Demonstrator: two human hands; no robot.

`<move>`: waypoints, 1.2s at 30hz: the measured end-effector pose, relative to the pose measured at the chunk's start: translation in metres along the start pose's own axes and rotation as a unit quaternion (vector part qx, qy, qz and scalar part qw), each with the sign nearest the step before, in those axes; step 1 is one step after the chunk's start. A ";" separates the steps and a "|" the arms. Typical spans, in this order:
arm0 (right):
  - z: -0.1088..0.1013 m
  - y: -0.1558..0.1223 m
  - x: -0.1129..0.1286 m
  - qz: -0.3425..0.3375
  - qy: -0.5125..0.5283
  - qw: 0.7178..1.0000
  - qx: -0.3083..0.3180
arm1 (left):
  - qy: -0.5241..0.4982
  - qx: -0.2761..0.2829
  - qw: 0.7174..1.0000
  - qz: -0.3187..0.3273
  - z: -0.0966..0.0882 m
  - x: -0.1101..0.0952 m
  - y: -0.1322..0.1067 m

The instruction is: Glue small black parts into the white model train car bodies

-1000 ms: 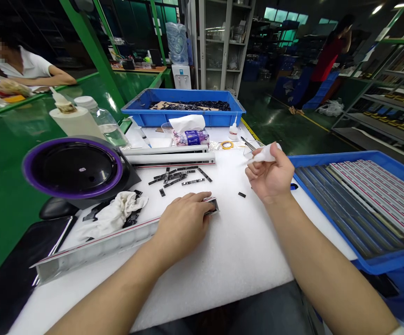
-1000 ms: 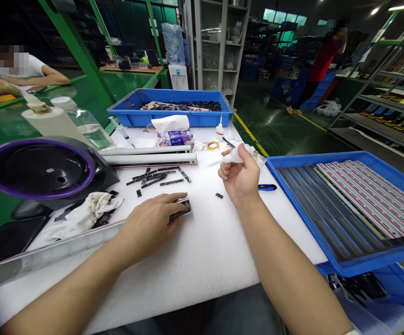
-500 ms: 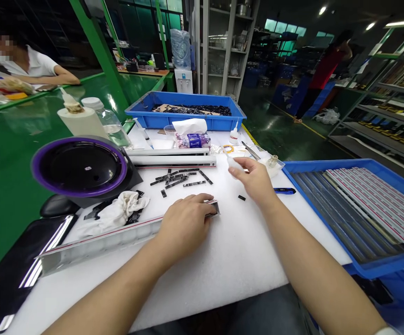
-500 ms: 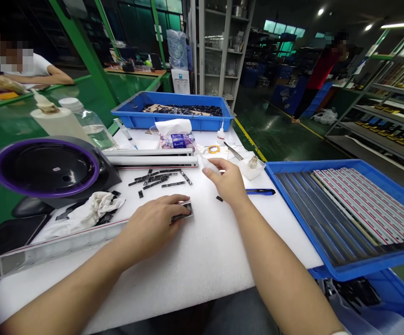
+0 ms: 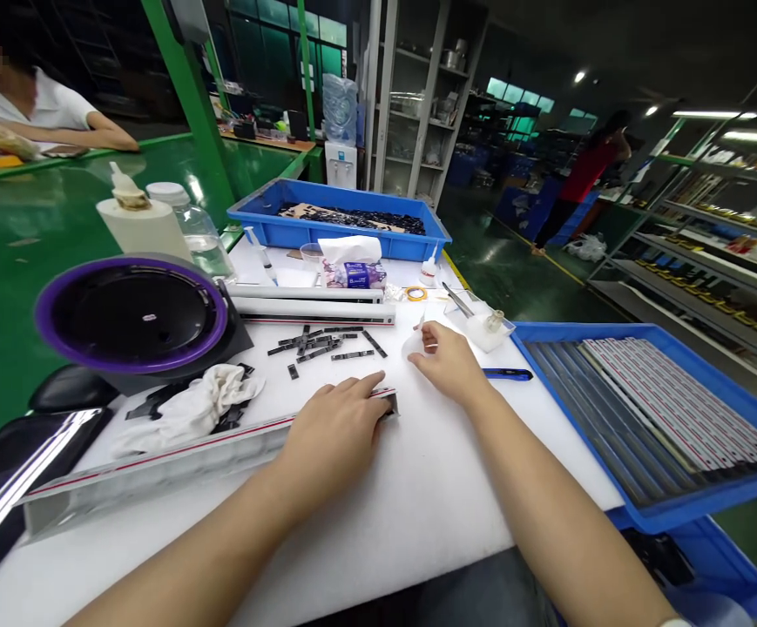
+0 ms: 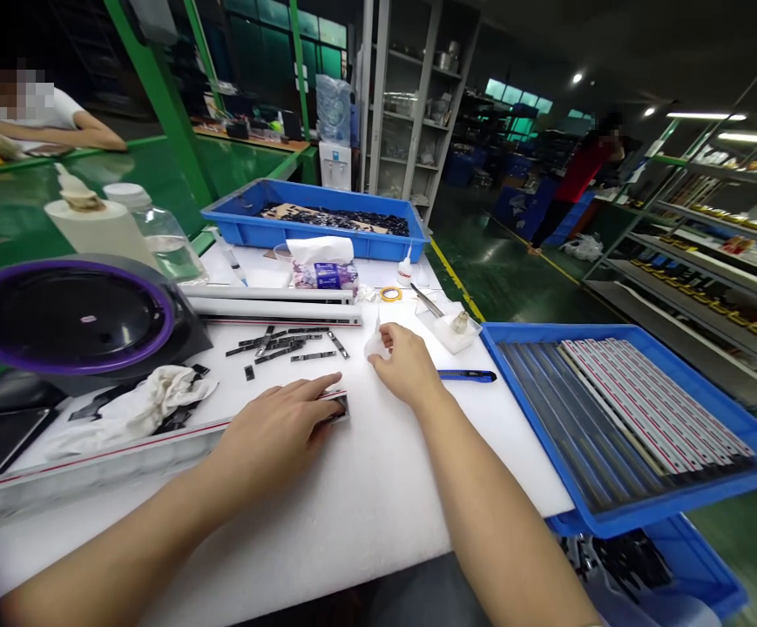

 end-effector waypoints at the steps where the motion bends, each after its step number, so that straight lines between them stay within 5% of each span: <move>1: -0.006 0.000 0.003 -0.018 0.015 1.000 -0.011 | -0.001 0.002 1.000 -0.001 0.000 0.000 0.001; 3: -0.035 -0.002 0.006 -0.061 0.047 0.994 -0.081 | -0.005 0.007 1.000 -0.004 -0.001 0.001 0.001; 5: -0.081 -0.008 -0.002 -0.077 0.061 0.970 -0.221 | -0.009 0.016 1.000 -0.012 -0.001 0.003 0.002; 7: -0.127 -0.015 -0.026 -0.035 0.057 0.928 -0.366 | -0.012 0.026 0.999 -0.017 0.000 0.003 0.002; 9: -0.154 -0.012 -0.059 0.051 0.058 0.901 -0.428 | -0.013 0.031 0.999 -0.019 0.000 0.004 0.002; 14: -0.147 0.024 -0.097 0.147 0.047 0.937 -0.313 | -0.009 0.018 1.000 -0.013 -0.003 0.003 0.001; 21: -0.151 0.016 -0.080 0.088 0.032 0.934 -0.344 | 0.001 0.000 1.000 -0.007 -0.003 0.000 0.000; 23: -0.159 0.003 -0.073 0.068 0.091 0.916 -0.384 | 0.001 -0.008 1.000 -0.010 -0.003 0.001 0.000; 26: -0.163 -0.024 -0.065 0.031 0.289 0.849 -0.441 | -0.009 -0.007 1.000 -0.016 -0.002 0.002 -0.001; 28: -0.141 -0.023 -0.050 0.026 0.386 0.849 -0.359 | -0.016 -0.003 1.000 -0.020 -0.002 0.003 -0.001; 33: -0.041 -0.022 0.025 -0.035 0.456 0.889 0.034 | -0.010 0.000 1.000 -0.022 -0.004 0.003 0.001; 36: -0.016 -0.033 0.043 -0.071 0.405 0.907 0.089 | -0.006 -0.001 1.000 -0.018 -0.004 0.002 0.002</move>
Point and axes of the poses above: each hand's wrist, its own y-axis towards the middle knuckle, its own z-axis out of the palm, x = y × z, the point moved 10 cm from there along y, towards the middle knuckle, and after that the axes turned 13 degrees about z, right-handed, at the moved point
